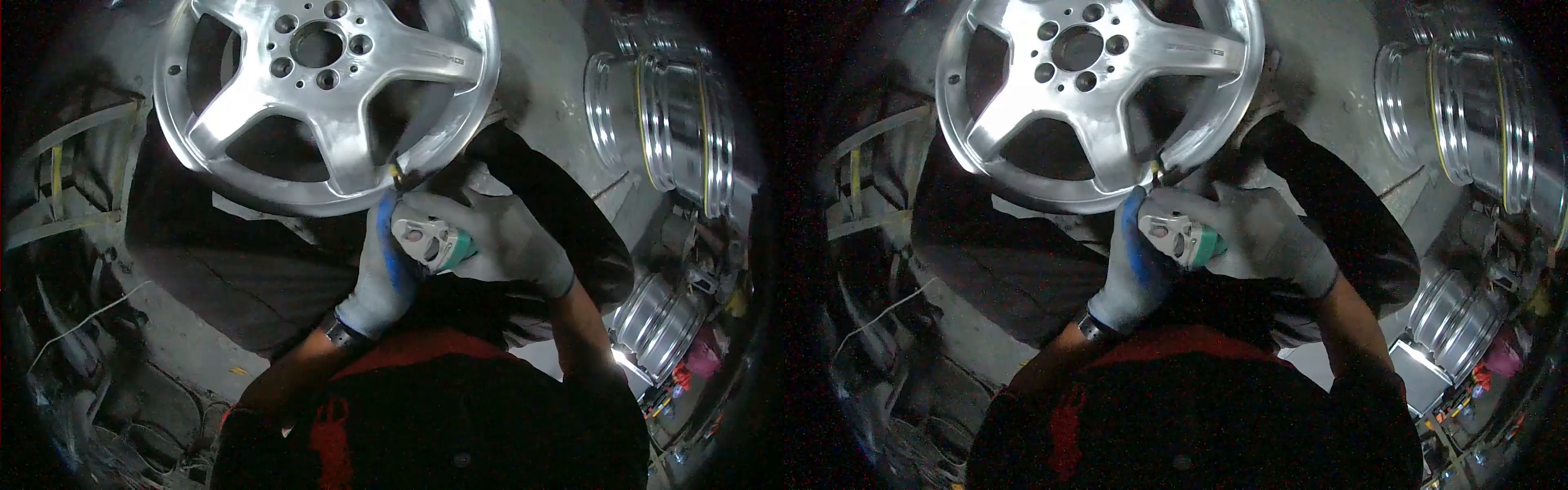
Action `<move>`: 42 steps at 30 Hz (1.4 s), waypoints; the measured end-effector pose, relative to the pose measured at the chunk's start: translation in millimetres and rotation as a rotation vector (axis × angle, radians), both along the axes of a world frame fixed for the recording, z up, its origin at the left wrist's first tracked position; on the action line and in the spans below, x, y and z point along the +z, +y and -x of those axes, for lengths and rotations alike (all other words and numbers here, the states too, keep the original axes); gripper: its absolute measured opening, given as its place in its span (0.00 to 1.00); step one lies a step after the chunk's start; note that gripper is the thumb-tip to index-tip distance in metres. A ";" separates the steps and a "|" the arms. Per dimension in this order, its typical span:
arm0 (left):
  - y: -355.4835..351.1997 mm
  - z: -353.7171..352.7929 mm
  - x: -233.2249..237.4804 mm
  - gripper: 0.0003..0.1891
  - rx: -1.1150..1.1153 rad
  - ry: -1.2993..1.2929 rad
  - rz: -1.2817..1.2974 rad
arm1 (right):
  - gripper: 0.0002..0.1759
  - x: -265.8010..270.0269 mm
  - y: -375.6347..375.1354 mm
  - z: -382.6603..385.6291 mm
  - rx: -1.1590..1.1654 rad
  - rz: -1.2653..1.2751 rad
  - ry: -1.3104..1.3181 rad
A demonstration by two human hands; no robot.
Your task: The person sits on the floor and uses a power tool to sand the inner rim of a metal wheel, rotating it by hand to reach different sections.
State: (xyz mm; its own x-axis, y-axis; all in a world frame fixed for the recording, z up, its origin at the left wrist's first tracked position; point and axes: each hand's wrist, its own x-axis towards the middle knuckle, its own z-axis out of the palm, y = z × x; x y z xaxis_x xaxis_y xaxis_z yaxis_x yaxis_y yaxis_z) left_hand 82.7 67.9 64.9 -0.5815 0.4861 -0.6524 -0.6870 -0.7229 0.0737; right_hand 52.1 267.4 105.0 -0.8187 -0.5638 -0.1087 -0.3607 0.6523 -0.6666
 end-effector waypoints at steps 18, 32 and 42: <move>-5.7 -15.4 -17.6 0.20 -0.063 -0.062 -0.087 | 0.48 4.7 5.7 -17.6 -0.002 -0.097 -0.020; -21.2 -14.3 -13.1 0.22 -0.077 -0.079 -0.030 | 0.49 -8.7 -8.6 -31.7 -0.008 -0.068 0.028; -10.7 -13.3 -17.0 0.21 -0.180 0.077 0.294 | 0.48 1.9 -3.7 -28.6 0.007 -0.144 0.002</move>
State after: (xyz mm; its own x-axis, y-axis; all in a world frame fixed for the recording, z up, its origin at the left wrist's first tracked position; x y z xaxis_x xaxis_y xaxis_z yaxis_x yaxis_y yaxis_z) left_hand 96.0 57.2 47.9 -0.5563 0.3833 -0.7373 -0.7860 -0.5308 0.3170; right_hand 80.7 263.6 106.9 -0.8152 -0.5480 -0.1876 -0.3667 0.7389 -0.5653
